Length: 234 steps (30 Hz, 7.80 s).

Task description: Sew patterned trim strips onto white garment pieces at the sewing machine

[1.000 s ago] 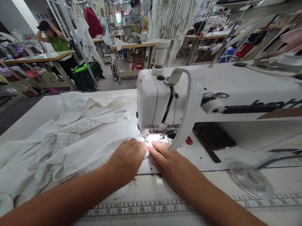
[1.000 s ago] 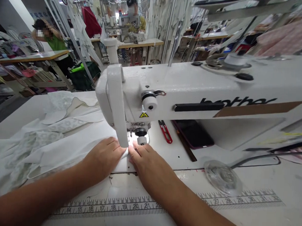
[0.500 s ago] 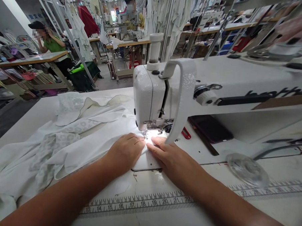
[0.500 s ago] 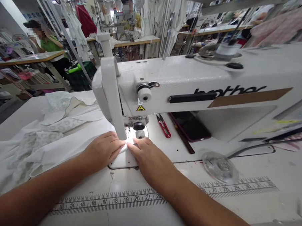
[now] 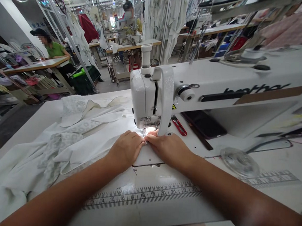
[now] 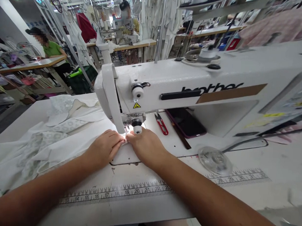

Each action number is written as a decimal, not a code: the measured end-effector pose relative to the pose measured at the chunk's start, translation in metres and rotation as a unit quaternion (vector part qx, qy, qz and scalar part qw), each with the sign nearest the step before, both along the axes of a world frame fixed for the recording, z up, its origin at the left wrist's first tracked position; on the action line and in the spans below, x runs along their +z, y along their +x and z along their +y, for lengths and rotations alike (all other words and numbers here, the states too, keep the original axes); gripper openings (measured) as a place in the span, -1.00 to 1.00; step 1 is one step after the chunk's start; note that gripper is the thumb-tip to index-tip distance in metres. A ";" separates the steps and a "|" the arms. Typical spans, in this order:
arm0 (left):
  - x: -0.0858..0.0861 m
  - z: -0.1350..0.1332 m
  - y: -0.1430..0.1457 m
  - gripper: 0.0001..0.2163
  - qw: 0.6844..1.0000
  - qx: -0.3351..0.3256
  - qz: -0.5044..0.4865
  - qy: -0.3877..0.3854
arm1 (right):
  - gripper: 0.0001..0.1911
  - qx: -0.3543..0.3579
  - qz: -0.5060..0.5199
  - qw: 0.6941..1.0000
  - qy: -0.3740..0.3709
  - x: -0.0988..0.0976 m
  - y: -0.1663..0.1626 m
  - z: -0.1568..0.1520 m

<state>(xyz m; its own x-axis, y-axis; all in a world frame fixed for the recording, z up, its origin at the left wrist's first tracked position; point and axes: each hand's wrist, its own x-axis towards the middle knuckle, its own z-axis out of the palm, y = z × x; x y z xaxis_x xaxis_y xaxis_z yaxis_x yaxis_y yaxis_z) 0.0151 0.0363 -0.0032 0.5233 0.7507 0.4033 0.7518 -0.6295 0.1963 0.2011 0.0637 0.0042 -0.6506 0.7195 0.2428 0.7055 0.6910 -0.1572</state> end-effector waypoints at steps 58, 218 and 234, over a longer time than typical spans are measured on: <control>-0.015 0.009 -0.008 -0.88 0.999 -0.025 -0.028 0.037 | -0.39 -0.292 -0.134 0.947 -0.007 0.002 0.082 0.025; -0.008 0.024 -0.012 -0.79 0.987 -0.027 0.129 0.090 | -0.75 0.008 -0.046 0.998 0.034 -0.014 0.020 0.016; -0.010 0.028 -0.014 -0.81 0.984 -0.009 0.142 0.111 | -0.78 -0.033 -0.040 0.999 -0.010 -0.010 0.018 0.016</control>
